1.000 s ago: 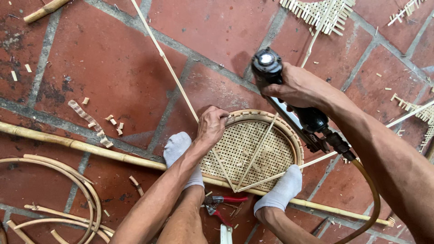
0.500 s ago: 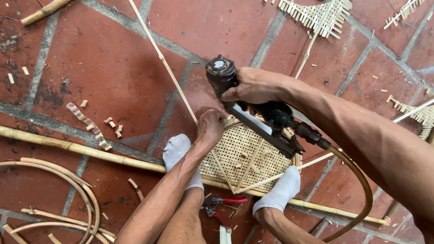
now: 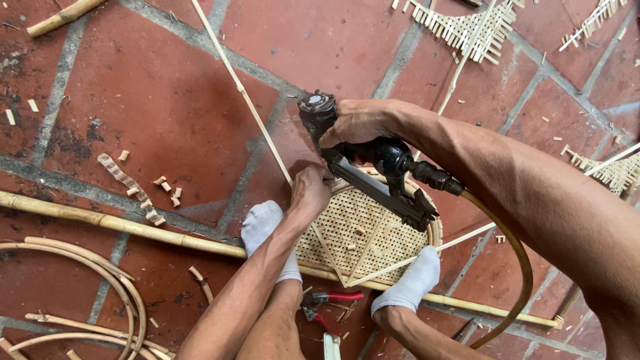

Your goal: The person assembles a round woven basket by attaching bamboo strips to the rim using a pneumatic nail gun. They position each strip and drive nails along the edge to secure it, working around the circumference of the basket.

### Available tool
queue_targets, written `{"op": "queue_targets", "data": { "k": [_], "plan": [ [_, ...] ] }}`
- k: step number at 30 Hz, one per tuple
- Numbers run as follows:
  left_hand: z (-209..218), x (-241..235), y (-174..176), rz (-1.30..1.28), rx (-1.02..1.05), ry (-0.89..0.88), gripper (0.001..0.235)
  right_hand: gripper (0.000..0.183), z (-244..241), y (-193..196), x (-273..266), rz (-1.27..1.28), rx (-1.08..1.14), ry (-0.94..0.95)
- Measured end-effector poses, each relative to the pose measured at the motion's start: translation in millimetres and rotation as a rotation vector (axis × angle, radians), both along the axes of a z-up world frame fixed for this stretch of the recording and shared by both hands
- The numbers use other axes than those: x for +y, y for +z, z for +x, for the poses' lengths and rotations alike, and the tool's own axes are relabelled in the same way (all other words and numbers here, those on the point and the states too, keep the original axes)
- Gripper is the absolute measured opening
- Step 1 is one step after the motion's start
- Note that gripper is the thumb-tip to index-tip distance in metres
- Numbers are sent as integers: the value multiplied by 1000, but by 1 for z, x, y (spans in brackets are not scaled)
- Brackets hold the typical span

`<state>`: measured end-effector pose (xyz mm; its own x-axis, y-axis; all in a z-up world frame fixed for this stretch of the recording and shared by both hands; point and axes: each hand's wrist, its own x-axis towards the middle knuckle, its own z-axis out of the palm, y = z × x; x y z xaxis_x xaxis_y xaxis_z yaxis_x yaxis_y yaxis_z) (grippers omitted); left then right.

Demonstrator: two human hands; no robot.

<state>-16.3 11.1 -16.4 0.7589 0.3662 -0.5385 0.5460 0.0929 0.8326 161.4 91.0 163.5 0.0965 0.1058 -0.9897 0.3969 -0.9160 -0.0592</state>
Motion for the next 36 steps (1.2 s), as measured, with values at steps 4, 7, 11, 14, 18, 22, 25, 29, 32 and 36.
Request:
{"op": "queue_targets", "data": {
  "k": [4,7,11,14,18,22,25,29,32,36],
  "plan": [
    [-1,-3,-3,47,-63,47,17,30,3,-10,1,-4,14,15],
    [1,-1,-3,-8,28,11,14,32,6,-14,1,-6,20,-26],
    [-1,2,-1,47,-13,3,16,36,9,-19,-1,-17,37,2],
    [-1,1,1,20,-2,-4,17,36,9,-22,-1,-47,7,31],
    [2,5,2,-41,121,-83,19,34,5,-20,4,23,83,31],
    [-6,5,4,165,-126,-12,18,37,12,-5,-13,11,23,-88],
    [-23,-11,13,369,-402,54,8,40,25,12,-44,170,-65,-19],
    [-35,-55,30,67,-321,-416,21,50,34,33,-96,390,-330,201],
    [-36,-80,29,485,-500,-712,13,63,27,38,-122,386,-483,216],
    [-36,-89,13,859,-693,-884,13,60,16,40,-134,185,-466,81]
  ]
}}
